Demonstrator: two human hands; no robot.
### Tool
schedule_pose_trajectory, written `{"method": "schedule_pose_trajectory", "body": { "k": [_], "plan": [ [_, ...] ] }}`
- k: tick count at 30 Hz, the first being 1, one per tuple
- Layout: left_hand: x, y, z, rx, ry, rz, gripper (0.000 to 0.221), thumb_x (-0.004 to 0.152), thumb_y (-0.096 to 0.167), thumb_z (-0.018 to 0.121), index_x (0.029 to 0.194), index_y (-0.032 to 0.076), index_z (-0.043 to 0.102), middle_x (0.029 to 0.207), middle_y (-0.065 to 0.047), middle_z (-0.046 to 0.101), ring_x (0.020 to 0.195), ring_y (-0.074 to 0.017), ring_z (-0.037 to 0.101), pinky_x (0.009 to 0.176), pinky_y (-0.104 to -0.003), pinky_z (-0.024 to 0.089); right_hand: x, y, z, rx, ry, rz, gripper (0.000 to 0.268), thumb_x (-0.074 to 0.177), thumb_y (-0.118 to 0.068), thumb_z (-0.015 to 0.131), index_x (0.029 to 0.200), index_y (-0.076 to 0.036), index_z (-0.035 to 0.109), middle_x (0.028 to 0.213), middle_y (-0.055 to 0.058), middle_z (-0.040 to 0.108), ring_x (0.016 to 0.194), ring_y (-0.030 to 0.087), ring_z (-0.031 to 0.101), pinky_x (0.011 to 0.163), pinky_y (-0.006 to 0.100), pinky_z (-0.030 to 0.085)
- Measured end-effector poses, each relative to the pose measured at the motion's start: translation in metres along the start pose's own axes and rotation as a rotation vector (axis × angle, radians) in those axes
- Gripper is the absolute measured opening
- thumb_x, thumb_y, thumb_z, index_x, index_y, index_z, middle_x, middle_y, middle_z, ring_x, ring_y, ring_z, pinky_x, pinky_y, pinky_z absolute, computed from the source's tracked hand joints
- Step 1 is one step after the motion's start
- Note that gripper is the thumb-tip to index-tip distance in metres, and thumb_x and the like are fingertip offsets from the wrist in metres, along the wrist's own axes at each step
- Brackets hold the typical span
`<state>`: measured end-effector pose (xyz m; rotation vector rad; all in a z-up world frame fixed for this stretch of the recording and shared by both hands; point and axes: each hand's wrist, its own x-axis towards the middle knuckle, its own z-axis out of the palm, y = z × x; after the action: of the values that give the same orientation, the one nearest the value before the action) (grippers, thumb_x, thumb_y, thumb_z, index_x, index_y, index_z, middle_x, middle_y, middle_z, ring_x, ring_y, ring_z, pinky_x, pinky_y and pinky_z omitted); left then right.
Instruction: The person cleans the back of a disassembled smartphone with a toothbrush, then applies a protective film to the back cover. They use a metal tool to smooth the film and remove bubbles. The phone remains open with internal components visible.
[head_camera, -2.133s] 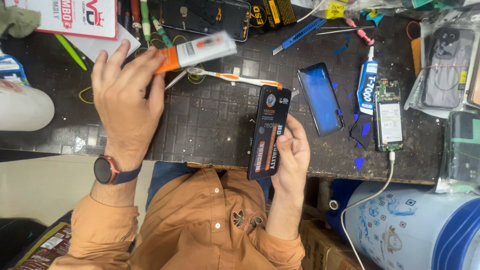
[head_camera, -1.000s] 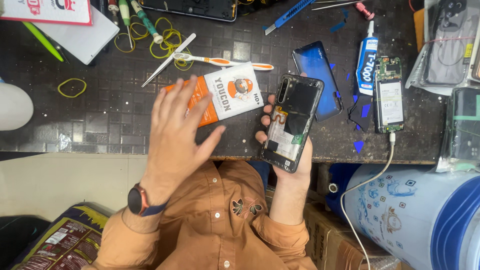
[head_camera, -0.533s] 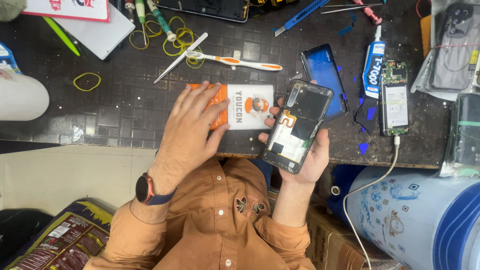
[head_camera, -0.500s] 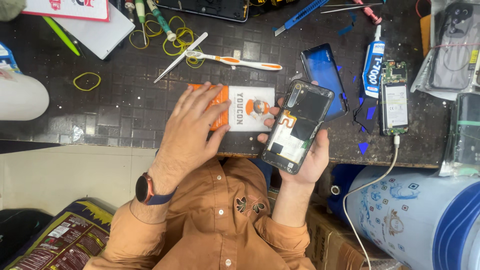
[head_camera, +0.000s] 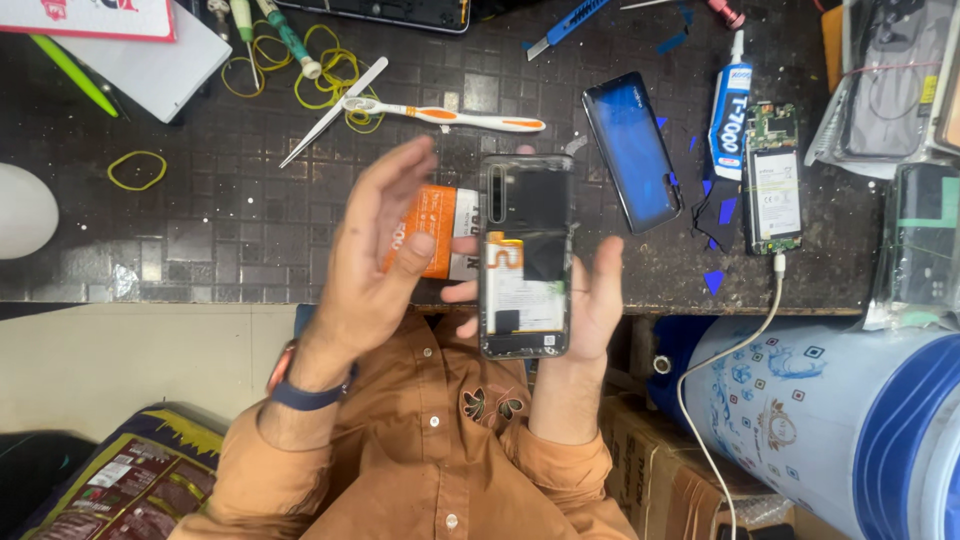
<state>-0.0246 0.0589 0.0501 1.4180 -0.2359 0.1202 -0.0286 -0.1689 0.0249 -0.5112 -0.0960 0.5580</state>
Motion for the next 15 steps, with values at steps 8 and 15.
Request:
{"method": "schedule_pose_trajectory", "body": {
  "k": [8, 15],
  "plan": [
    [0.009, -0.028, 0.041, -0.976, -0.061, -0.490, 0.066, 0.102, 0.026, 0.061, 0.156, -0.007, 0.043, 0.147, -0.018, 0.057, 0.128, -0.0224, 0.061, 0.106, -0.034, 0.050, 0.015, 0.018, -0.006, -0.624, 0.313, -0.060, 0.101, 0.103, -0.073, 0.014, 0.158, 0.007, 0.040, 0.145, 0.017, 0.059, 0.129, 0.024, 0.060, 0.110, 0.034, 0.050],
    [0.014, -0.026, 0.039, -1.003, -0.046, -0.468, 0.057, 0.095, 0.002, 0.062, 0.149, -0.006, 0.045, 0.151, -0.022, 0.055, 0.144, -0.0287, 0.055, 0.121, -0.040, 0.048, 0.002, -0.002, 0.019, -1.087, 0.319, 0.088, 0.082, 0.110, -0.060, 0.020, 0.154, 0.002, 0.050, 0.106, 0.011, 0.062, 0.095, 0.017, 0.058, 0.082, 0.031, 0.047]
  ]
}}
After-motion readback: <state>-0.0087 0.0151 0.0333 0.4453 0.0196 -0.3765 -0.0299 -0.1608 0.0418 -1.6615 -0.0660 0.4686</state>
